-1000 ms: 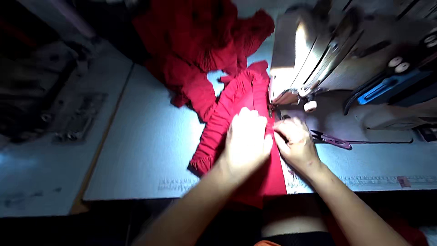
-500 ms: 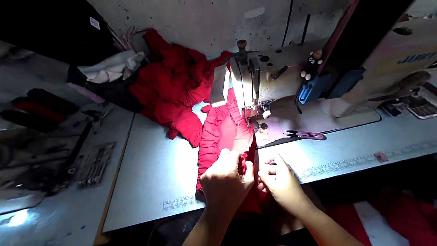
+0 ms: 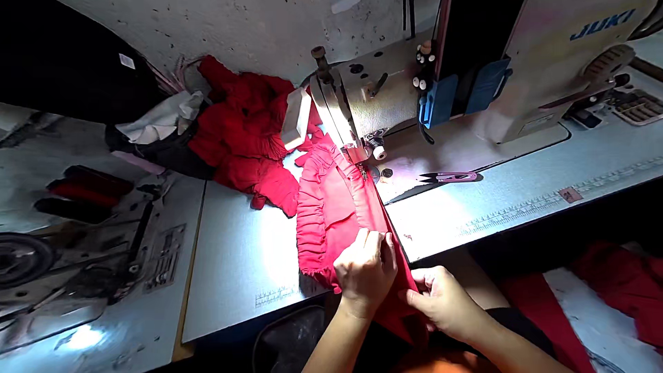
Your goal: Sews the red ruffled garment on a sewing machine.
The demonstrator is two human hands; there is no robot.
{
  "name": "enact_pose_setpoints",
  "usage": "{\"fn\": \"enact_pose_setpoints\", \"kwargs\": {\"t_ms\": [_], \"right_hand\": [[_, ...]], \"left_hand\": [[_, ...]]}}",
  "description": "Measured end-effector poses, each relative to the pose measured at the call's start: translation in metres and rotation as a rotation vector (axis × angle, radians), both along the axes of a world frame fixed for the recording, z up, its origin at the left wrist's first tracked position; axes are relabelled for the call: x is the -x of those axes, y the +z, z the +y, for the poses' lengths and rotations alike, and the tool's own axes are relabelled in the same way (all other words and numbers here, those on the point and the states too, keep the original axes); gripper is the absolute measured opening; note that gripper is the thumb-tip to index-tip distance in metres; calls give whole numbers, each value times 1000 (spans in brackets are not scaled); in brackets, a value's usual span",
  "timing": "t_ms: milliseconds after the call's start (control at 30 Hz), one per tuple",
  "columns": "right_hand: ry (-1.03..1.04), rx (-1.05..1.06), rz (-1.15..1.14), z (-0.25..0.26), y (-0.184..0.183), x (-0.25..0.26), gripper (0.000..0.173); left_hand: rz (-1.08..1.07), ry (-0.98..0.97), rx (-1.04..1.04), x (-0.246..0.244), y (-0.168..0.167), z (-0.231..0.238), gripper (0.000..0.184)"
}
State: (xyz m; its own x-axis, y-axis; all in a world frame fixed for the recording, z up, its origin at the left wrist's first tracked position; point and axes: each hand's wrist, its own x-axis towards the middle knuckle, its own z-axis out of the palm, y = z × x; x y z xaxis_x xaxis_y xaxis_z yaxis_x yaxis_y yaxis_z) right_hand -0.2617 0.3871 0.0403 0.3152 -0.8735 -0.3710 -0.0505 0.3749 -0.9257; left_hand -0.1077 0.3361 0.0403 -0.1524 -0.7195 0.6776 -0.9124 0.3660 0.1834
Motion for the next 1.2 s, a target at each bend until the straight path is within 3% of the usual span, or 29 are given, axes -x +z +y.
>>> {"fn": "enact_pose_setpoints", "kwargs": {"t_ms": [167, 533, 700, 800, 900, 1000, 1067, 1133, 1200], "right_hand": [[12, -48, -14, 11, -19, 3, 11], [-32, 49, -13, 15, -22, -4, 10], [-52, 380, 138, 21, -13, -6, 15], [82, 620, 110, 12, -1, 3, 28], [233, 732, 47, -31, 22, 25, 37], [96, 958, 389, -104, 24, 30, 25], [141, 1114, 574, -157, 12, 22, 19], [276, 1193, 643, -196, 6, 11, 28], [325, 1292, 619, -219, -1, 3, 26]], "left_hand": [[-47, 43, -89, 9, -7, 2, 24], [22, 27, -164, 17, -11, 8, 19], [-12, 60, -281, 14, 4, 11, 19], [52, 58, -330, 8, 7, 7, 15], [198, 4, -340, -3, 10, 5, 19], [273, -52, -286, -12, 16, 6, 18], [267, -79, -249, -15, 18, 4, 18], [262, -108, -226, -17, 20, 1, 19], [302, -133, -219, -20, 23, 0, 18]]}}
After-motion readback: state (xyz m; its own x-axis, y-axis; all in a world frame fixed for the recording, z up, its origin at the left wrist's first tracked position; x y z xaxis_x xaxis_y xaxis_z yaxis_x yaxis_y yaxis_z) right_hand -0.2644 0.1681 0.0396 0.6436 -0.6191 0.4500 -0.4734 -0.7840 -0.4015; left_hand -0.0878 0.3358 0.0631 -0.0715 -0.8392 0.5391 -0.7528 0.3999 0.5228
